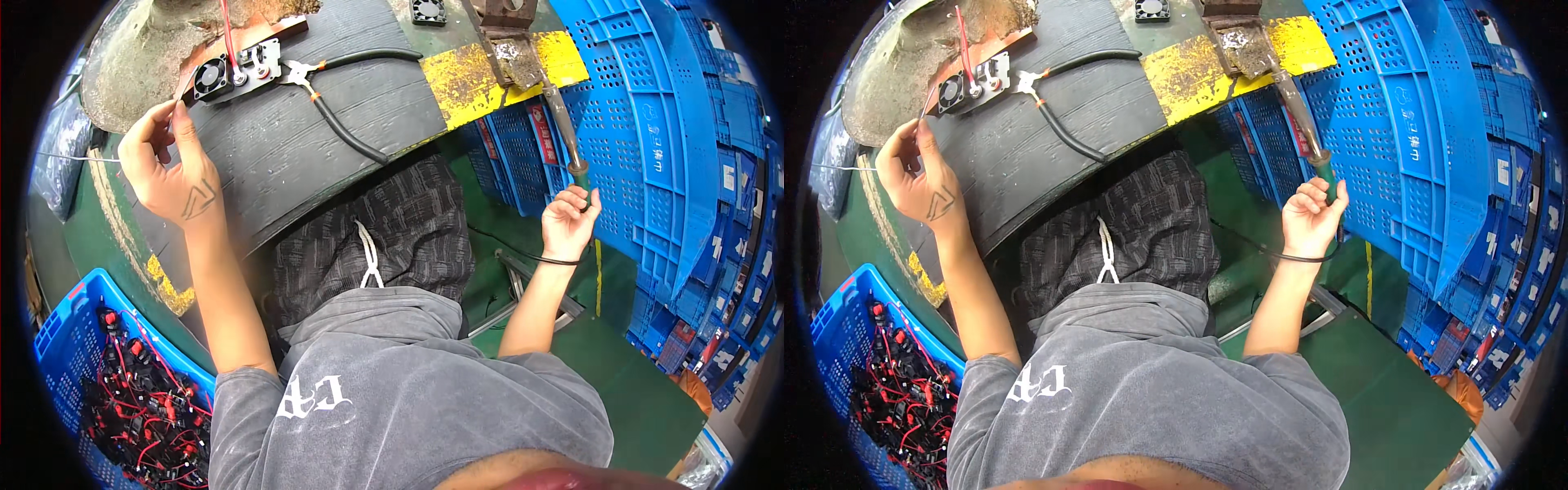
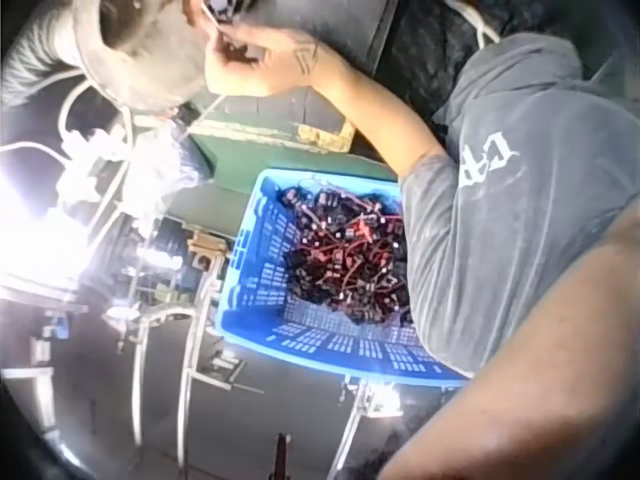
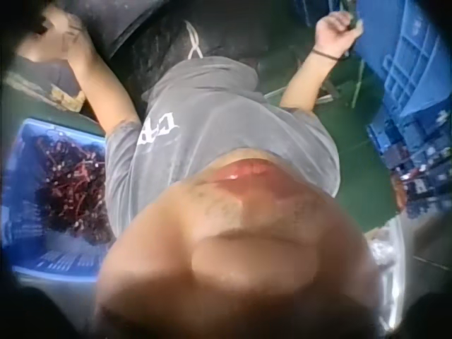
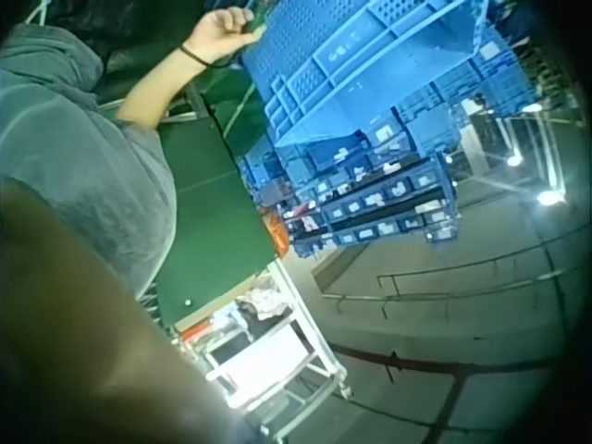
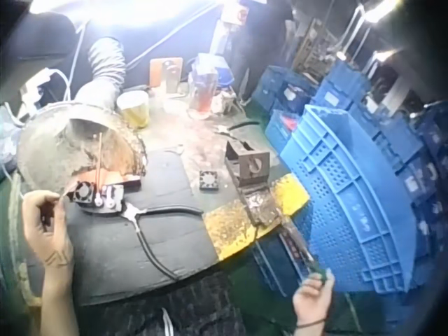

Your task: Solder wires onto small electronic cooling fans and organize them into bins.

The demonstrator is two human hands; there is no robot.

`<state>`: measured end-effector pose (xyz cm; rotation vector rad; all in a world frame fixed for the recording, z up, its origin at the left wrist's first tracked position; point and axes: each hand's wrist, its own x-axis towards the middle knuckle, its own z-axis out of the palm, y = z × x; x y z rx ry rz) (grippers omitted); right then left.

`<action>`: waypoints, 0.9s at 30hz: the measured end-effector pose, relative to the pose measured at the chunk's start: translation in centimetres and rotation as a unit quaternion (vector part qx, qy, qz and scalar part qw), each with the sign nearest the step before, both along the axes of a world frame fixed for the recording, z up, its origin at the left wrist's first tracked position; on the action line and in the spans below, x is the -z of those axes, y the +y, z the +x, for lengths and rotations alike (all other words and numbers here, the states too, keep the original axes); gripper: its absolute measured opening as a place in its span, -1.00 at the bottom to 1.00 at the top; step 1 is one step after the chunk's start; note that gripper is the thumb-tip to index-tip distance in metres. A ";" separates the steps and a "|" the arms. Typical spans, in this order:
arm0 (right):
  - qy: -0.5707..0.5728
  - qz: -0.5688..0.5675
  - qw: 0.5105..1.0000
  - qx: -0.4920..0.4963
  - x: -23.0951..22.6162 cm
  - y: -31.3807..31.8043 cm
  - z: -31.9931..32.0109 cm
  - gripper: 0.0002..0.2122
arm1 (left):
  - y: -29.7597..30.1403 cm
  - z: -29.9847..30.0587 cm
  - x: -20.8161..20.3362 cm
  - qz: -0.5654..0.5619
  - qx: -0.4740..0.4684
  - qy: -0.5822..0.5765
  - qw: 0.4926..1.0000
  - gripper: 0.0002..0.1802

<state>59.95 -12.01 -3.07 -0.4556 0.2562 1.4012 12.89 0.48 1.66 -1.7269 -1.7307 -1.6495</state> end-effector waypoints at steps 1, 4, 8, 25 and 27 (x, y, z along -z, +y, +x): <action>0.000 -0.001 1.000 0.000 0.1 0.0 0.0 -0.72 | 0.0 -0.1 0.0 -0.001 0.000 0.000 1.000 -0.90; 0.022 -0.016 1.000 -0.004 0.5 0.1 0.1 -0.74 | 0.0 -0.2 0.0 -0.008 -0.006 0.008 1.000 -0.90; 0.042 -0.021 0.999 -0.003 0.8 -0.1 -0.1 -0.76 | -0.1 -0.1 -0.1 -0.004 -0.002 0.006 1.000 -0.90; 0.040 -0.020 0.999 -0.012 1.1 -0.9 0.9 -0.76 | 0.0 -0.1 -0.1 0.001 -0.001 0.016 1.000 -0.90; 0.039 -0.016 0.999 -0.013 1.3 -1.1 1.0 -0.76 | 0.1 -0.2 -0.1 0.002 0.001 0.013 1.000 -0.90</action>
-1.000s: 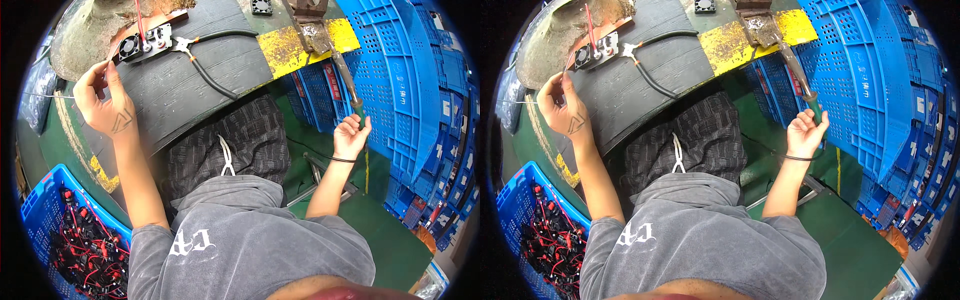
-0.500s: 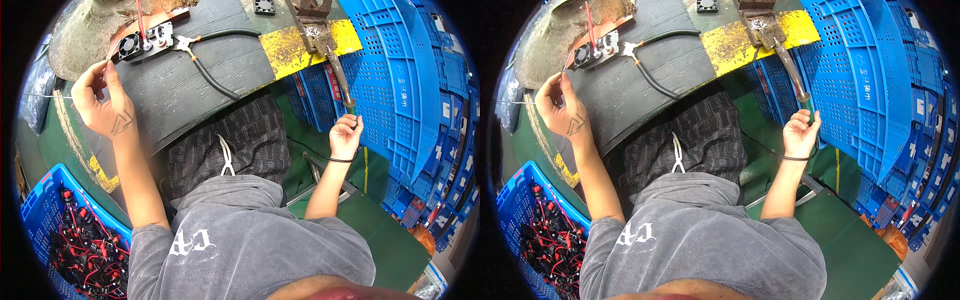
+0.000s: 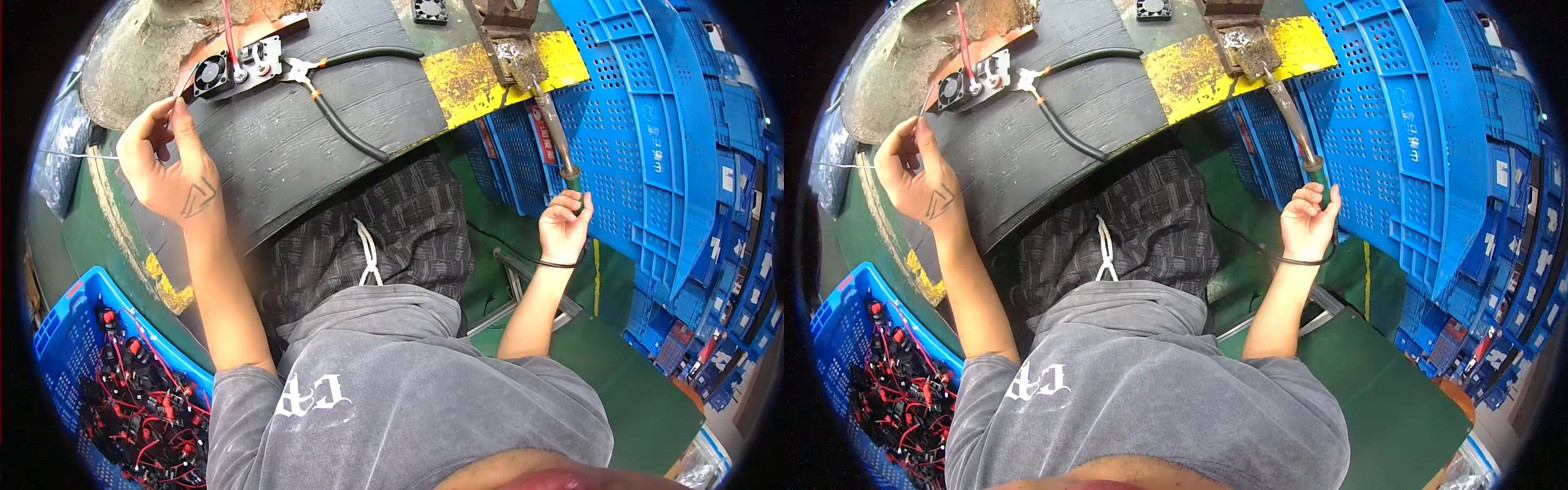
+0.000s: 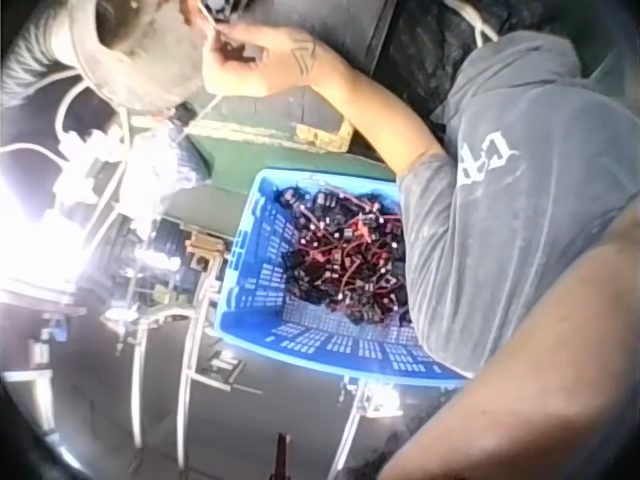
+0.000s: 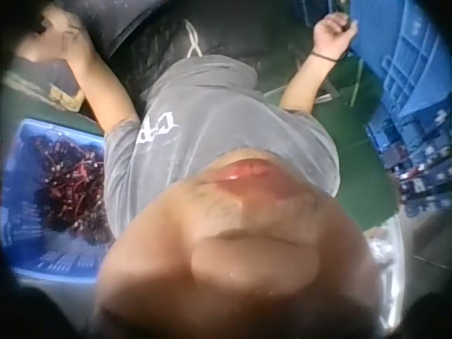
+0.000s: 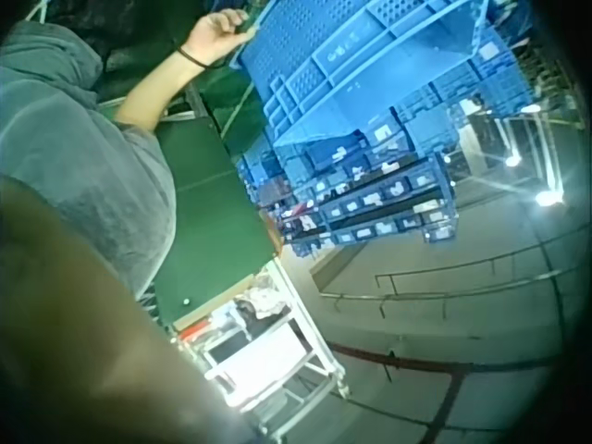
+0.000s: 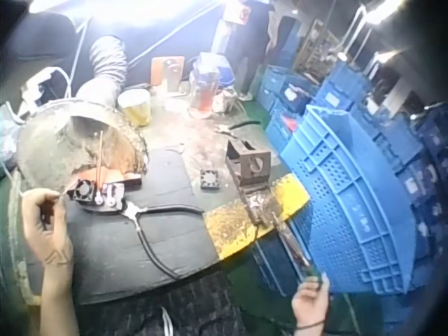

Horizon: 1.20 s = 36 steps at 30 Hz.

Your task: Solder wires onto small electronic cooling fans and organize them into bins.

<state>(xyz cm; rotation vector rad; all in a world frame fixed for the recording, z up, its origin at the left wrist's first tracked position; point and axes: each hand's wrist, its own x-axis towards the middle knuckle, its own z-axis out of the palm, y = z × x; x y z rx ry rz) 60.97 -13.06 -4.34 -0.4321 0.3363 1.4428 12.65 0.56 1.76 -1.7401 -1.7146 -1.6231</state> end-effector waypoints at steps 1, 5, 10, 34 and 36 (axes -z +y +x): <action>0.001 0.001 1.000 0.000 0.0 -0.1 0.0 -0.76 | 0.0 0.1 0.0 0.001 0.000 0.001 1.000 -0.90; -0.010 -0.013 1.000 0.006 -0.5 -0.5 0.0 -0.74 | -0.1 0.1 -0.1 0.002 0.004 -0.007 1.000 -0.89; -0.026 -0.022 0.999 0.020 -1.2 -1.0 0.1 -0.73 | -0.3 0.2 0.1 0.005 0.010 -0.009 1.000 -0.90; -0.262 0.173 0.949 -0.034 -4.4 7.2 -15.2 -0.71 | -7.1 -3.8 -5.1 -0.066 0.018 0.196 0.978 -0.88; -0.223 0.158 0.962 -0.028 -4.3 7.8 -15.3 -0.71 | -8.4 -4.1 -4.9 -0.072 0.035 0.163 0.983 -0.92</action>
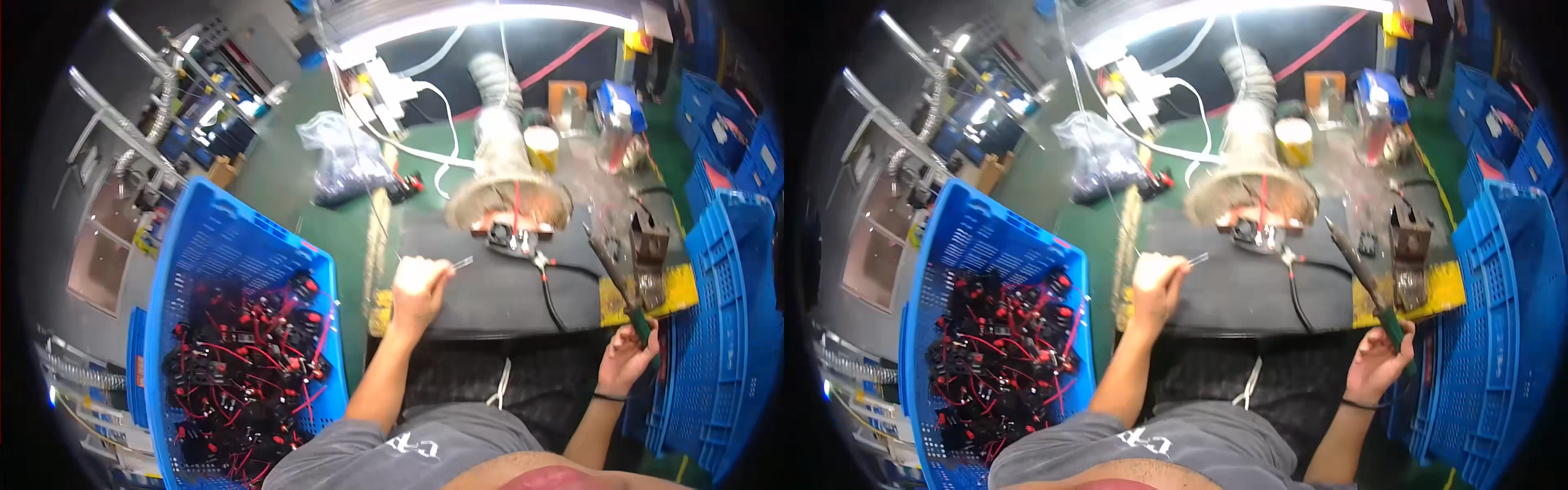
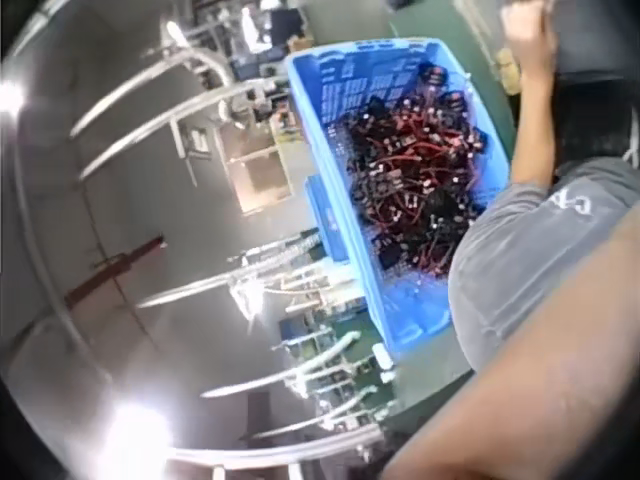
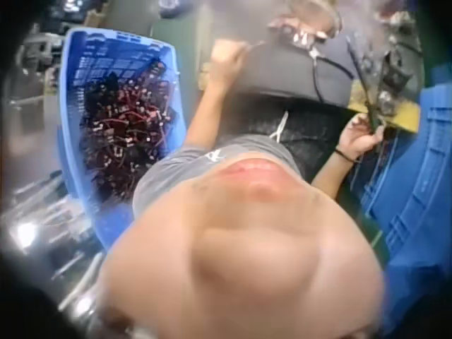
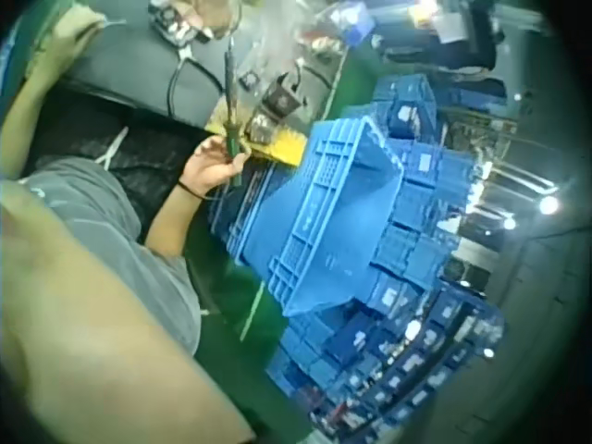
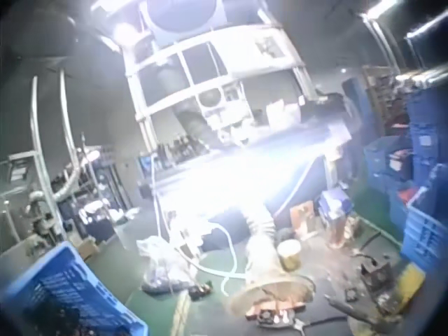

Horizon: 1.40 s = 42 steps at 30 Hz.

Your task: Solder wires onto small electronic cooling fans and organize them into bins.

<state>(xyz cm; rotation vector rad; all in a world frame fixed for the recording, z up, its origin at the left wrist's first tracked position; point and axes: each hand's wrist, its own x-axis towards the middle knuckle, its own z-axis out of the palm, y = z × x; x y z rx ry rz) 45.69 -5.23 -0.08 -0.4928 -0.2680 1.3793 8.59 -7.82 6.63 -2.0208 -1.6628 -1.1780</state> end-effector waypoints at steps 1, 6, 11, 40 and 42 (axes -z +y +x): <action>-0.013 -0.004 1.000 0.011 -0.1 0.2 -0.2 -0.71 | -0.7 0.0 -0.2 -0.011 0.001 0.011 1.000 -0.92; -0.047 -0.035 0.998 0.034 -1.1 -0.2 0.1 -0.72 | -2.7 -0.7 -0.3 -0.010 0.003 0.023 1.000 -0.89; -0.042 -0.024 0.996 0.070 -1.4 -1.3 1.8 -0.74 | -3.7 0.0 0.8 -0.020 -0.012 0.041 0.999 -0.93; 0.034 0.093 0.995 0.008 -0.7 -5.6 7.7 -0.69 | -10.7 2.7 6.8 -0.181 0.069 0.051 0.980 -0.89; 0.036 0.082 0.996 -0.015 -1.0 -4.5 6.8 -0.70 | -11.2 2.2 7.3 -0.204 0.063 0.065 0.975 -0.88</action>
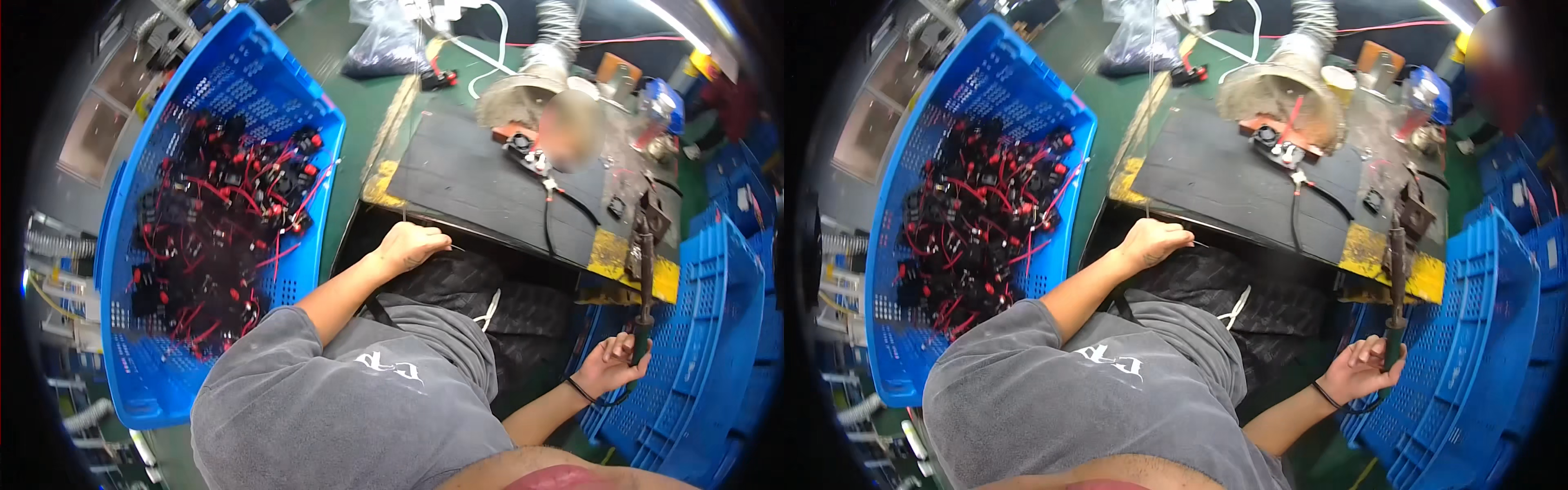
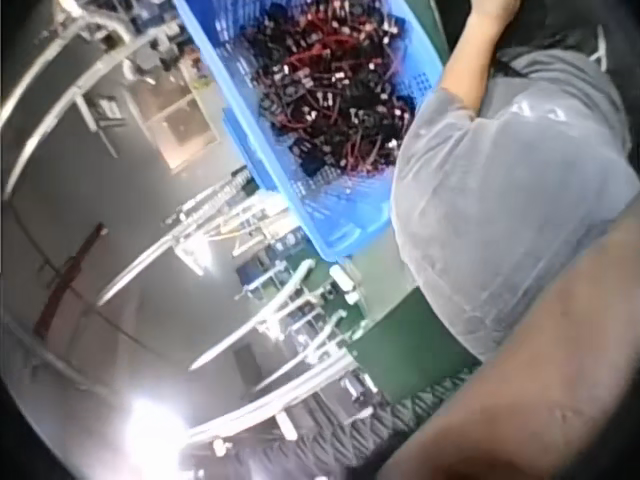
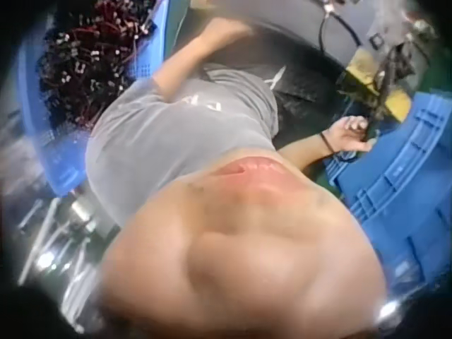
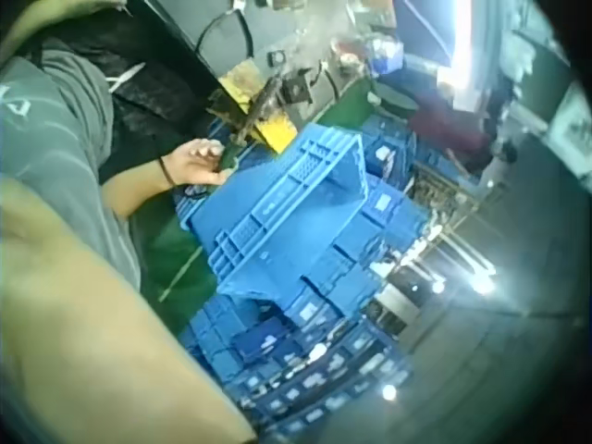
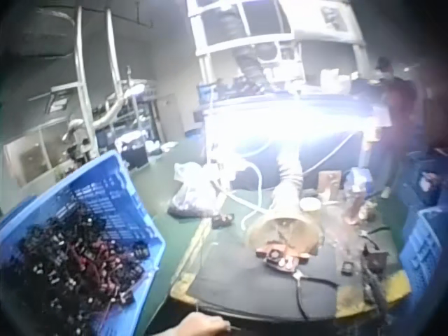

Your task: Solder wires onto small electronic cooling fans and organize them into bins.

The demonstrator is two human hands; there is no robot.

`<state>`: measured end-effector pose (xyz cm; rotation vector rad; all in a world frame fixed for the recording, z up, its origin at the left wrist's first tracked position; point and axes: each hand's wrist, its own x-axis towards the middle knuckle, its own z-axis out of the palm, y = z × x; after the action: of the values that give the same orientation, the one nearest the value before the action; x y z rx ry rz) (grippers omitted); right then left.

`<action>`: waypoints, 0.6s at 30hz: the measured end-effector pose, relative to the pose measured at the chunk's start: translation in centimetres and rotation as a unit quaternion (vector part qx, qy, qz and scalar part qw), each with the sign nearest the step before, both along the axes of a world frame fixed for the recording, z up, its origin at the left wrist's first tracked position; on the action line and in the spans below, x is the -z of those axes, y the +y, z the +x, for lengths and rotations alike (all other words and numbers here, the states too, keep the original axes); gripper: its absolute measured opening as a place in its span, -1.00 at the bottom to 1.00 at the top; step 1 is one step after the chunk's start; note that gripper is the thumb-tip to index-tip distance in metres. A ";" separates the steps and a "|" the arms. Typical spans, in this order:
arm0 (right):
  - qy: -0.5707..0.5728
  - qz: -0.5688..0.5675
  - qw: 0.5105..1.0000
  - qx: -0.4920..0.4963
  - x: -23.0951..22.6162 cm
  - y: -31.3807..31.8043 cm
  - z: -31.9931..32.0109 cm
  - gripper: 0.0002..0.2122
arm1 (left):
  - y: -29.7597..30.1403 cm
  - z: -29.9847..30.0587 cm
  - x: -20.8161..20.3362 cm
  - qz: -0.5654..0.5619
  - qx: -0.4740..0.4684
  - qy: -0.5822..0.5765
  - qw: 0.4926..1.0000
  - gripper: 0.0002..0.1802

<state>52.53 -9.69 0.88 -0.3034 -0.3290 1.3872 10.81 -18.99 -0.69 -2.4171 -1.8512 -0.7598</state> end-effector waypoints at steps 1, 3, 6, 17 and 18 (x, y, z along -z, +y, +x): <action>-0.006 0.021 1.000 -0.022 -0.2 0.5 -0.2 -0.69 | -0.2 -0.2 0.9 -0.014 -0.002 0.012 1.000 -0.87; -0.015 0.059 0.996 -0.069 -0.3 1.6 -0.9 -0.67 | -0.9 -0.8 2.1 -0.028 -0.013 0.008 0.999 -0.85; -0.031 0.097 0.989 -0.108 -0.5 3.2 -1.4 -0.64 | -1.2 -0.2 2.2 -0.050 -0.041 0.039 0.997 -0.84; -0.057 0.045 0.990 -0.117 -0.6 5.4 -3.4 -0.66 | -0.1 0.7 -5.1 0.033 -0.069 -0.131 0.988 -0.79; -0.056 0.041 0.991 -0.116 -0.4 5.6 -3.3 -0.67 | 0.3 -0.1 -6.6 0.054 -0.083 -0.082 0.992 -0.83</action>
<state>49.27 -4.14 1.25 -0.2817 -0.5273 1.5836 10.68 -18.67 5.92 -2.1621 -1.9800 -1.0424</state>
